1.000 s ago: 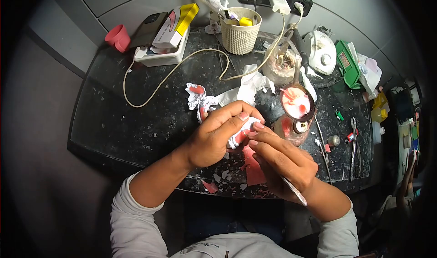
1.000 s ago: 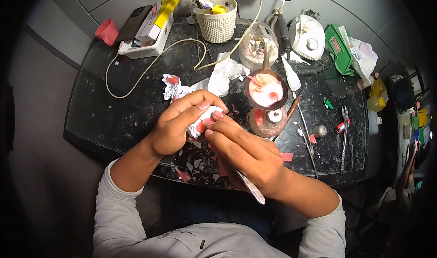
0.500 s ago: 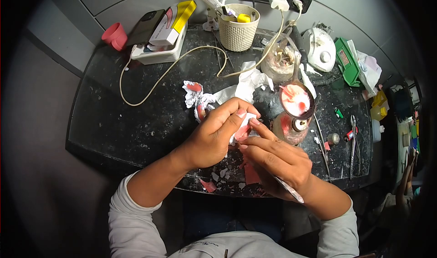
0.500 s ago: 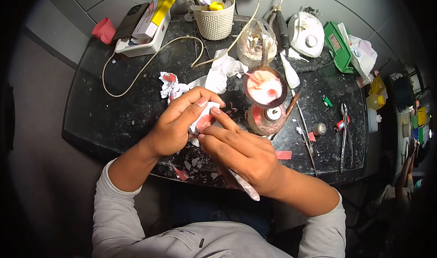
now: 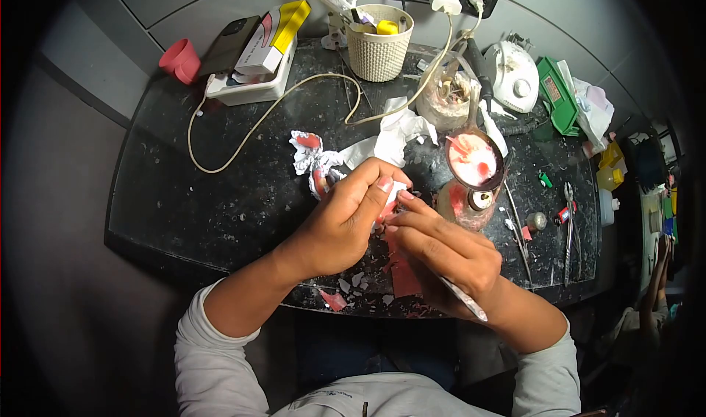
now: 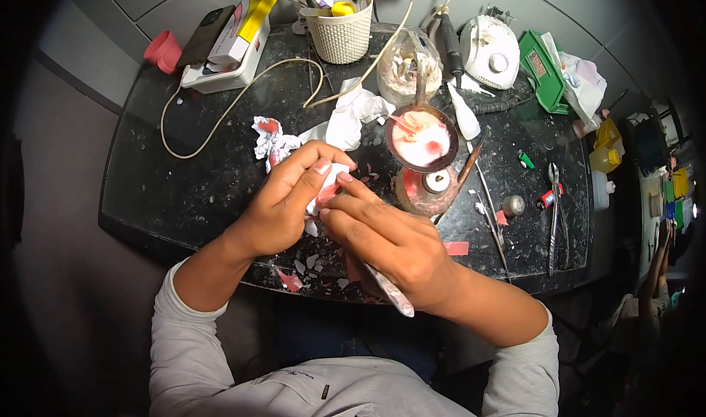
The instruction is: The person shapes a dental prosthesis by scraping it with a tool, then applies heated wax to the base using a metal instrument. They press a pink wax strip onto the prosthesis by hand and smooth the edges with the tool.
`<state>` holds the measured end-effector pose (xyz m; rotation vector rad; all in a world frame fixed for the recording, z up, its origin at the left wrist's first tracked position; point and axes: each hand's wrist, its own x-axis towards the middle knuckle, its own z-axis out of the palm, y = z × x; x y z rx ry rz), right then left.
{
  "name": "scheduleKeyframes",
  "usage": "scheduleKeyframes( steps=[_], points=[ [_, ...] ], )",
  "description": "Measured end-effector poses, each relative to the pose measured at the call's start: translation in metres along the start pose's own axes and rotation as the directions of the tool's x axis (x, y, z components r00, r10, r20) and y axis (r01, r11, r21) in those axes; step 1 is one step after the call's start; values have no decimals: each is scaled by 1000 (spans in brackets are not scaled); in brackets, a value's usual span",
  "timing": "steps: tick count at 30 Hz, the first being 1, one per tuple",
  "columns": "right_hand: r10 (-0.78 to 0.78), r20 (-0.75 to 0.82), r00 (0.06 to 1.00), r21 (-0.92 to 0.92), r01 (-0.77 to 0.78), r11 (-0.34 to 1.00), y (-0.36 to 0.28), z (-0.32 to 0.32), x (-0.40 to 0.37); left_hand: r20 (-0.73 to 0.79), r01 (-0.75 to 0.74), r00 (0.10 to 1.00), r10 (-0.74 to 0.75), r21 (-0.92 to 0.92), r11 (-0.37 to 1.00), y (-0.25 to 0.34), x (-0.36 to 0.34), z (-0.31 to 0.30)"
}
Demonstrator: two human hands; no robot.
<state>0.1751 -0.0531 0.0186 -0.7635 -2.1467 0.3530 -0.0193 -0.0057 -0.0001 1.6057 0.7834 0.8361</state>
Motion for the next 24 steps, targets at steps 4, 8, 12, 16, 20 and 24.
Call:
scheduleKeyframes(
  steps=[4, 8, 12, 16, 20, 24],
  points=[
    [-9, 14, 1000, 23, 8, 1000, 1, -2, 0, -16, -4, 1000, 4, 4, 1000, 1, -1, 3],
    [10, 0, 1000, 3, -10, 1000, -2, -1, 1, -8, -3, 1000, 3, 1, 1000, 1, 0, 1],
    [-44, -5, 999, 18, 44, 999, 1, 0, 0, 28, 73, 997, -69, -170, 983, 1, 0, 0],
    [-30, -13, 999, -10, 30, 1000, -2, -3, 3, 54, 103, 994, -92, -271, 957, 5, 1, -2],
    [-72, 11, 997, 66, 71, 995, -5, -6, 5, 99, 226, 973, -206, -558, 799, 2, 3, -10],
    [-20, -62, 998, 56, 23, 998, -9, -14, 6, 89, 216, 974, -207, -632, 744, 8, 5, -15]
  ],
)
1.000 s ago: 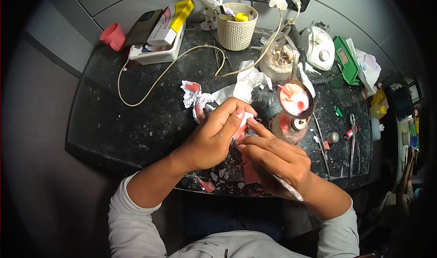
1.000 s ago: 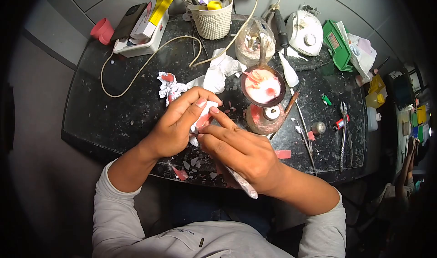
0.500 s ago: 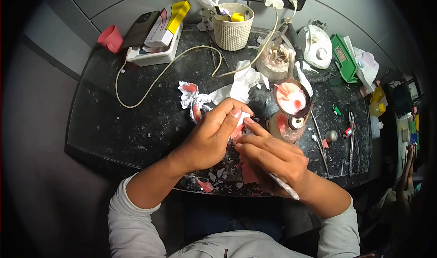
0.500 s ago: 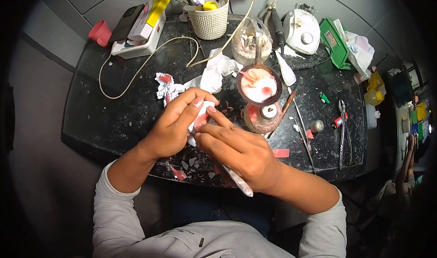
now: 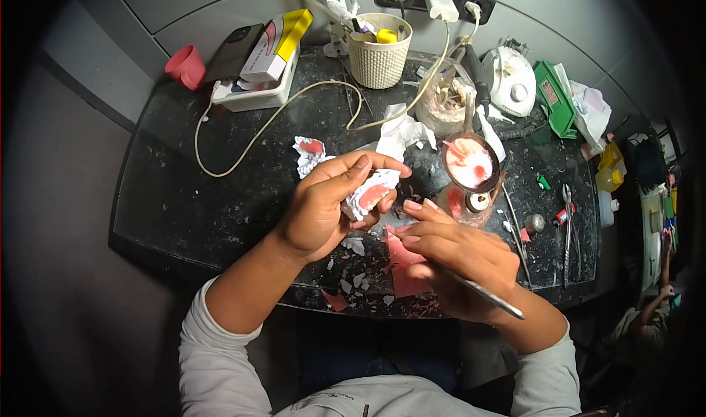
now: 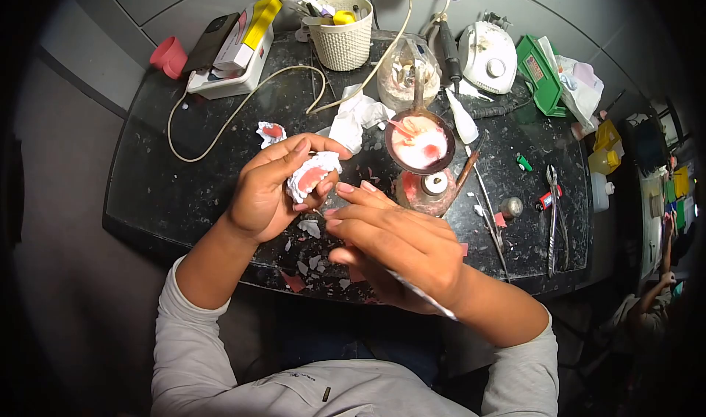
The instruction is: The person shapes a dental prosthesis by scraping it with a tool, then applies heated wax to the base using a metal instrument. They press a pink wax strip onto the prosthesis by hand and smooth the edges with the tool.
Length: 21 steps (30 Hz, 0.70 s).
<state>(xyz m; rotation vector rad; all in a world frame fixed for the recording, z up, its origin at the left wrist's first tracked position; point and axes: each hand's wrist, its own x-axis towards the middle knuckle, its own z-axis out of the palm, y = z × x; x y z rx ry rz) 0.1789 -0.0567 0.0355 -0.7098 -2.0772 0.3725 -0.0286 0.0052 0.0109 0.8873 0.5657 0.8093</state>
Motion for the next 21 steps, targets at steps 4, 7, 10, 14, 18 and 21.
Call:
scheduleKeyframes(
  steps=[4, 7, 10, 14, 18, 21],
  points=[
    [-10, -6, 1000, 33, 10, 999, -2, -2, -2, 87, 24, 996, -15, -104, 994, 2, 1, -6],
    [9, -74, 997, 77, -3, 997, 2, 3, -8, 135, 12, 991, -8, -32, 999, 1, 3, -11],
    [0, -103, 995, 127, 13, 992, 6, 6, -13, 113, 1, 994, 6, -67, 998, 1, 3, -7],
    [-24, -157, 987, 69, 35, 997, 6, 6, -17, 92, -16, 995, 27, -123, 992, 1, 2, -5],
    [-4, -132, 991, 67, 13, 998, 3, 4, -15, 114, 1, 993, 16, -150, 989, 0, 3, -9],
    [10, -74, 997, 52, -6, 999, 0, 0, -14, 69, 2, 998, 11, -191, 982, 0, 3, -7]
  ],
)
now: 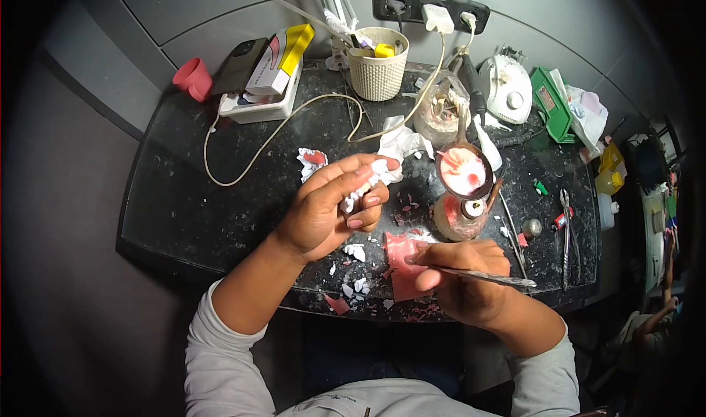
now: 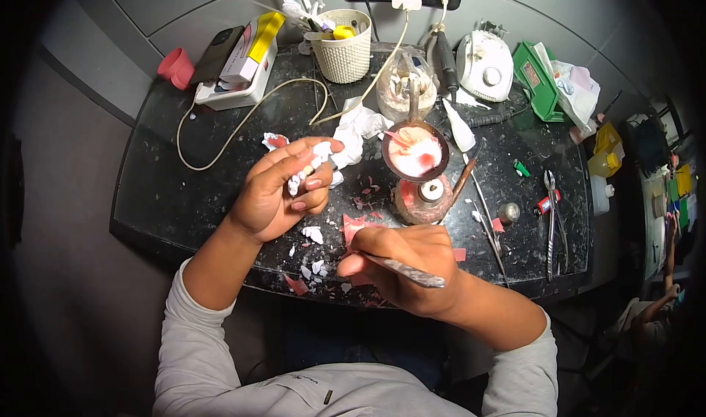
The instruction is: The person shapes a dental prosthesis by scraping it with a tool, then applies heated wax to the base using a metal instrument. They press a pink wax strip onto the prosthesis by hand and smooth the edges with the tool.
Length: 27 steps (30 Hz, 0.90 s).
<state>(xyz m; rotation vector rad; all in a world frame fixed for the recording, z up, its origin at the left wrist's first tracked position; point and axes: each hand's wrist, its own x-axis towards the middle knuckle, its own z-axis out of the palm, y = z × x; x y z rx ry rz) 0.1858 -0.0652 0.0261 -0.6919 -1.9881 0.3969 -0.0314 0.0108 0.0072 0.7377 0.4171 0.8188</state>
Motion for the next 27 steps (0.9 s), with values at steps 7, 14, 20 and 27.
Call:
scheduleKeyframes(
  steps=[7, 14, 20, 27],
  points=[
    [-28, -6, 1000, -71, 28, 997, 1, -4, -4, 13, -63, 998, 62, 84, 994, 1, 2, -5],
    [-15, -146, 989, -90, 1, 996, -3, -9, 3, 101, -314, 950, 297, 294, 903, -11, -2, 14],
    [-106, -80, 991, -206, 88, 975, 2, -10, 7, 242, -471, 882, 405, 502, 725, -23, -7, 15],
    [-96, -8, 995, -175, 93, 980, -2, -8, 9, 339, -589, 804, 489, 567, 575, -30, -14, 16]
  ],
)
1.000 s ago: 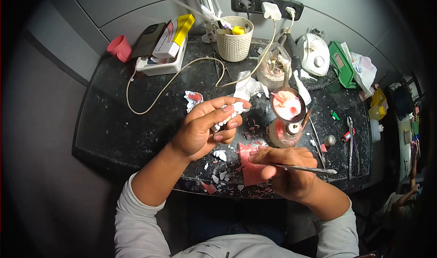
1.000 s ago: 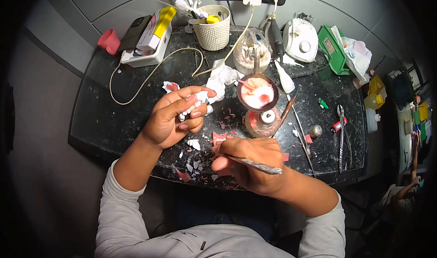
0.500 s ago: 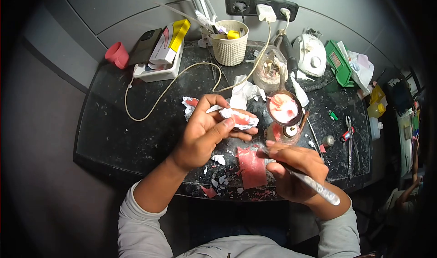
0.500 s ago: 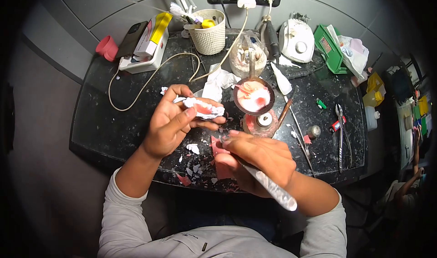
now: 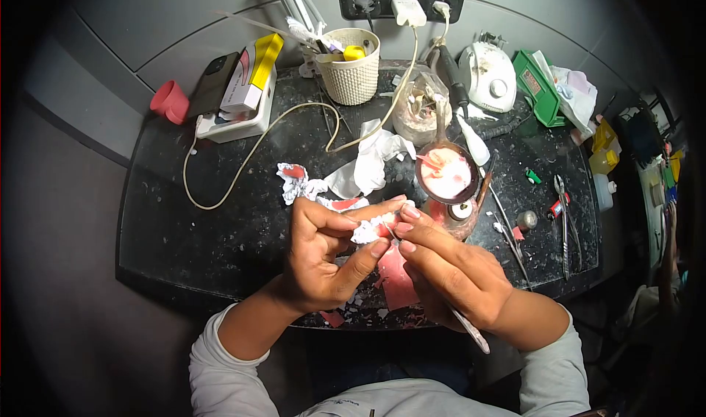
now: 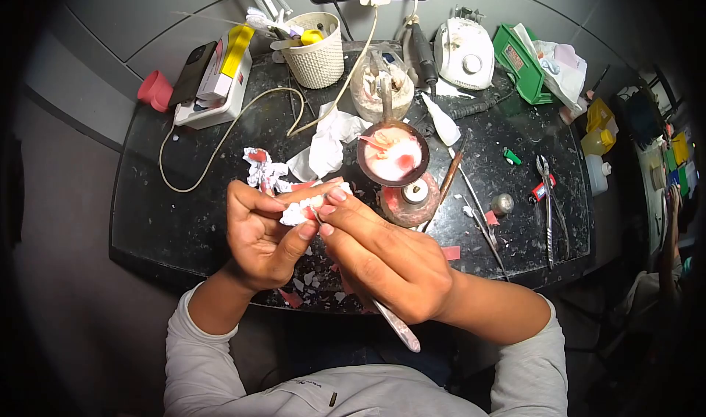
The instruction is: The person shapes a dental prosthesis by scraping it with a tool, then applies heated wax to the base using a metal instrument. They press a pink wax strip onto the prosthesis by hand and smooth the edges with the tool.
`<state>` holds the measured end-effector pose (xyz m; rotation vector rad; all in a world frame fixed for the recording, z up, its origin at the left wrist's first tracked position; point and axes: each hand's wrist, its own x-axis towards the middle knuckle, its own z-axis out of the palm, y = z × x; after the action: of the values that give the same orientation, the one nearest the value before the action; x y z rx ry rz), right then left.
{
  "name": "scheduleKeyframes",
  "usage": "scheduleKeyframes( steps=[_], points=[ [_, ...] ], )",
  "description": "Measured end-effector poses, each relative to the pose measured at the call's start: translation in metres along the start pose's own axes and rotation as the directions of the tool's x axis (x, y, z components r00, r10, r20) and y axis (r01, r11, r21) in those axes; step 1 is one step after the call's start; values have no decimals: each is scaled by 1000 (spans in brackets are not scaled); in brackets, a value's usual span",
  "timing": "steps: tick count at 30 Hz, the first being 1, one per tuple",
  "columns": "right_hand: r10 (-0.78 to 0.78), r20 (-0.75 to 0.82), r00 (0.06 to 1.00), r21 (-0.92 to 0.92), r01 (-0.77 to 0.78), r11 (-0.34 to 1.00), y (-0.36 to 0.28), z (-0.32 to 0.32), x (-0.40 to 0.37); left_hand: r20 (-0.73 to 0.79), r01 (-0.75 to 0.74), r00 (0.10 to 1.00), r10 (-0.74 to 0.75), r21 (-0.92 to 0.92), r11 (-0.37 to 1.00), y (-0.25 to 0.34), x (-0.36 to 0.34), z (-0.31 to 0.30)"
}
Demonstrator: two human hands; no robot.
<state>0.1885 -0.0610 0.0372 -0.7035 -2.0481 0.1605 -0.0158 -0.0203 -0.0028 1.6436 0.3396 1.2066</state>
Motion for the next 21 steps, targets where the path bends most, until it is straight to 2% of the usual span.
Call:
scheduleKeyframes(
  steps=[16, 21],
  points=[
    [-47, 19, 999, -25, 47, 999, 4, 2, 1, -3, 12, 1000, -11, 45, 999, 5, -3, -2],
    [-47, 17, 999, -38, 48, 998, 7, 3, 1, -44, 46, 998, -47, -27, 999, 1, -5, -2]
  ],
)
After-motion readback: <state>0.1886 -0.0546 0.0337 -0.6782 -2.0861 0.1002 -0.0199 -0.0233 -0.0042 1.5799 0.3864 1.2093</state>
